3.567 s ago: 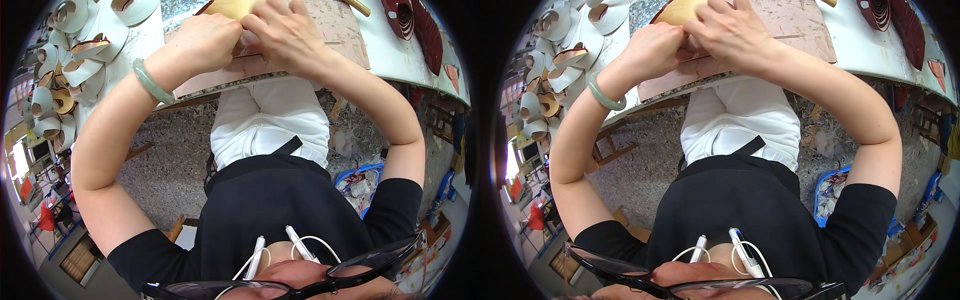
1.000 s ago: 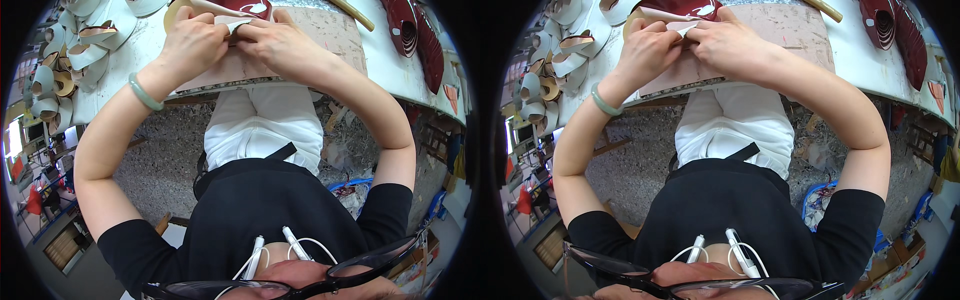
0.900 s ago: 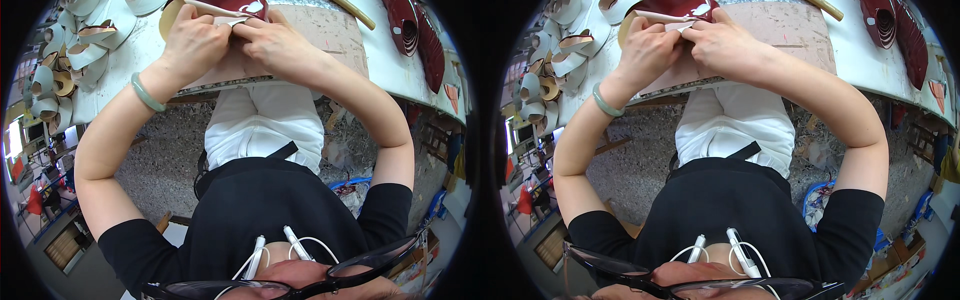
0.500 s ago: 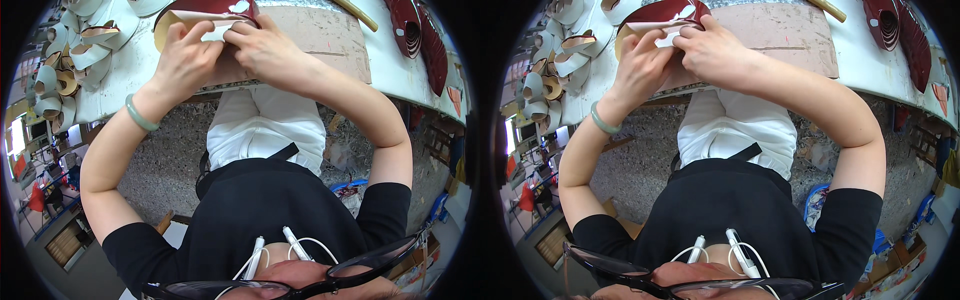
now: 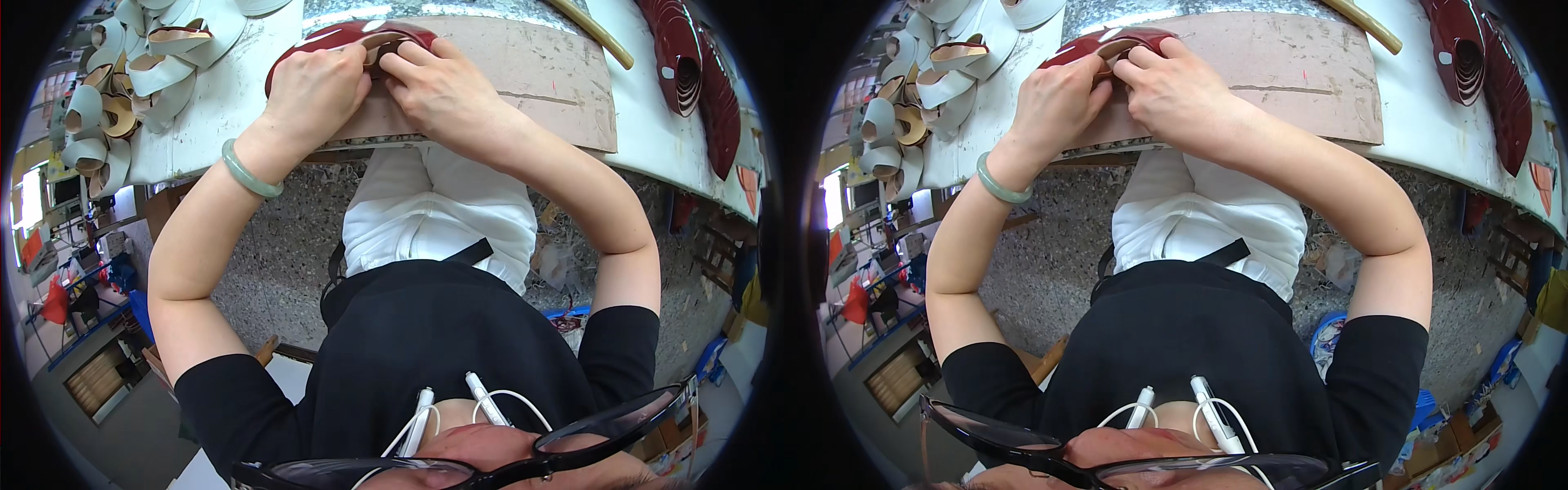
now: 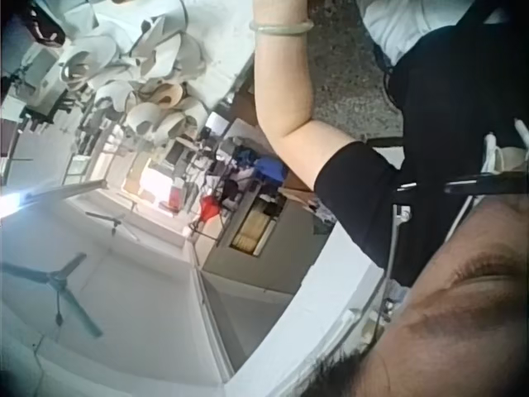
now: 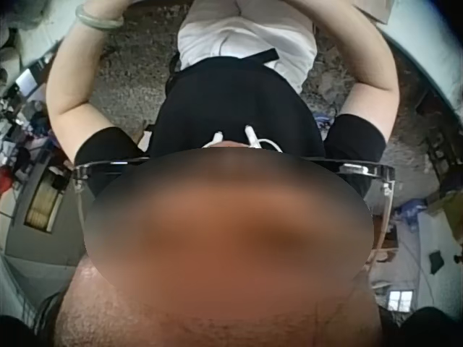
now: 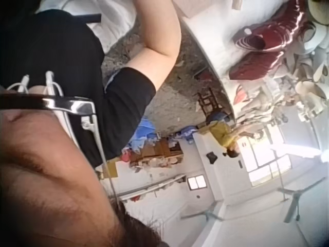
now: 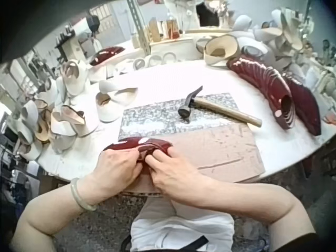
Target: The person assembles shoe components by aligning shoe uppers with linings, pressing and folding them together by hand, and hammering the edges with a hammer.
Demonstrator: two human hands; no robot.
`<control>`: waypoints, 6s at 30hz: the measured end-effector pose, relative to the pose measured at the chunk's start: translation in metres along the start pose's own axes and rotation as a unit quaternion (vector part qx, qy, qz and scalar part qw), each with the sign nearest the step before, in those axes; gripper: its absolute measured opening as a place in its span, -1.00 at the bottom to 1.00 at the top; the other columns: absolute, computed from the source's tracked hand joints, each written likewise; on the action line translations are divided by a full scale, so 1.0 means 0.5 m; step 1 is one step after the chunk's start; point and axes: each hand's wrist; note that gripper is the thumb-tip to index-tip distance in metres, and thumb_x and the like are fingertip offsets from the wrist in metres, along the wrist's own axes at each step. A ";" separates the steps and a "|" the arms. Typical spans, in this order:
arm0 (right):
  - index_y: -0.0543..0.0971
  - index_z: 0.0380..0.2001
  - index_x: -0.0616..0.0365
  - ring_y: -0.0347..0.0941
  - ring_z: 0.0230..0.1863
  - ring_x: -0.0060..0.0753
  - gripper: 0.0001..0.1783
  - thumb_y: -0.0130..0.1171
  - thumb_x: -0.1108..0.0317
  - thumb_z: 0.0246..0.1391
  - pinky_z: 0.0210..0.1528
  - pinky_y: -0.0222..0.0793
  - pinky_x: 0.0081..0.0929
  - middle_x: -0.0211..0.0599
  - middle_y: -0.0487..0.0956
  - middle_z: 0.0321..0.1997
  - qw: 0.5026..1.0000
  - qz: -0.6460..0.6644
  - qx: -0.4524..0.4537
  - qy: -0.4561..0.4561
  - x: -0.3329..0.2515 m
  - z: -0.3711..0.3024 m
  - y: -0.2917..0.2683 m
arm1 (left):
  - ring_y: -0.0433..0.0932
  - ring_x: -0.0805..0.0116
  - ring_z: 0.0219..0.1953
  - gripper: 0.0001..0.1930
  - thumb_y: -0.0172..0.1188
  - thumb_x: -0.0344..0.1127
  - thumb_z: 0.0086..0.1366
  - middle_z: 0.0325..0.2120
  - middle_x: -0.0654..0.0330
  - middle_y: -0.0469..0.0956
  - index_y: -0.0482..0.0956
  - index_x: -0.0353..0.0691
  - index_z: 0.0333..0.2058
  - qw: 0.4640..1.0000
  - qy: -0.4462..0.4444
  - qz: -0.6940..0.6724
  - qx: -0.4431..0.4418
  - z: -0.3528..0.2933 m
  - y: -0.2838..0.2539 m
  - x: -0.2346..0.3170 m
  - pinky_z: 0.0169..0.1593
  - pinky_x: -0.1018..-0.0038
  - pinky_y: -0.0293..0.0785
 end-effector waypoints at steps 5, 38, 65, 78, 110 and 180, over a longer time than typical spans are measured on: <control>0.65 -0.48 0.03 0.36 -0.06 -0.48 -0.86 0.13 0.31 -0.11 -0.05 0.25 -0.45 -0.50 0.47 -0.23 1.000 0.022 0.003 0.002 0.011 0.006 0.010 | 0.57 -0.04 -0.43 -0.84 0.17 -0.28 0.17 -0.53 -0.02 0.58 0.53 -0.26 -0.37 0.998 0.001 -0.049 -0.037 0.006 -0.015 -0.028 -0.32 0.16 0.49; 0.56 -0.07 0.24 0.41 0.07 -0.05 -0.60 0.28 0.31 0.00 0.12 0.33 -0.28 -0.08 0.54 -0.03 0.973 0.171 0.014 0.153 0.079 0.018 -0.128 | 0.56 0.11 -0.31 -0.67 0.36 -0.12 0.07 -0.42 0.07 0.56 0.60 -0.30 -0.37 0.978 0.066 -0.115 0.161 0.021 0.003 0.048 -0.18 0.31 0.48; 0.48 -0.36 0.26 0.48 -0.05 -0.47 -0.87 0.23 0.59 0.02 -0.07 0.51 -0.48 -0.28 0.56 -0.19 0.861 0.445 0.026 0.246 0.087 -0.125 -0.065 | 0.60 0.31 -0.25 -0.90 0.17 -0.51 0.16 -0.15 0.01 0.58 0.44 -0.36 -0.36 0.930 0.003 -0.365 0.040 -0.012 0.007 -0.020 -0.19 0.47 0.51; 0.69 -0.41 0.16 0.52 -0.21 -0.24 -0.82 0.22 0.29 0.07 -0.10 0.42 -0.37 -0.28 0.58 -0.27 0.951 0.163 -0.049 0.258 0.178 -0.006 -0.016 | 0.59 0.13 -0.23 -0.75 0.15 -0.53 0.06 -0.32 0.04 0.63 0.66 -0.32 -0.25 0.921 0.075 -0.370 -0.093 0.070 0.001 0.004 -0.09 0.34 0.52; 0.52 -0.31 0.25 0.46 -0.25 -0.27 -0.83 0.18 0.49 -0.05 -0.24 0.33 -0.39 -0.11 0.48 -0.36 0.752 0.070 -0.190 0.627 0.149 -0.367 -0.385 | 0.52 0.04 -0.21 -0.75 0.10 -0.54 0.11 -0.34 0.01 0.59 0.65 -0.23 -0.23 0.908 0.170 -0.379 -0.047 0.074 0.020 -0.017 -0.08 0.28 0.44; 0.53 -0.19 0.12 0.45 -0.05 -0.20 -0.70 0.30 0.37 -0.03 0.06 0.23 -0.16 -0.26 0.54 -0.18 0.934 0.142 0.167 0.282 0.015 -0.142 -0.048 | 0.62 -0.03 -0.31 -0.57 0.31 0.03 0.05 -0.47 -0.08 0.62 0.65 -0.32 -0.42 0.950 -0.068 -0.282 -0.120 0.091 0.045 0.077 -0.19 0.20 0.54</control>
Point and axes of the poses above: each hand's wrist, its own z-axis towards the middle knuckle, its own y-axis out of the palm, x = y × z
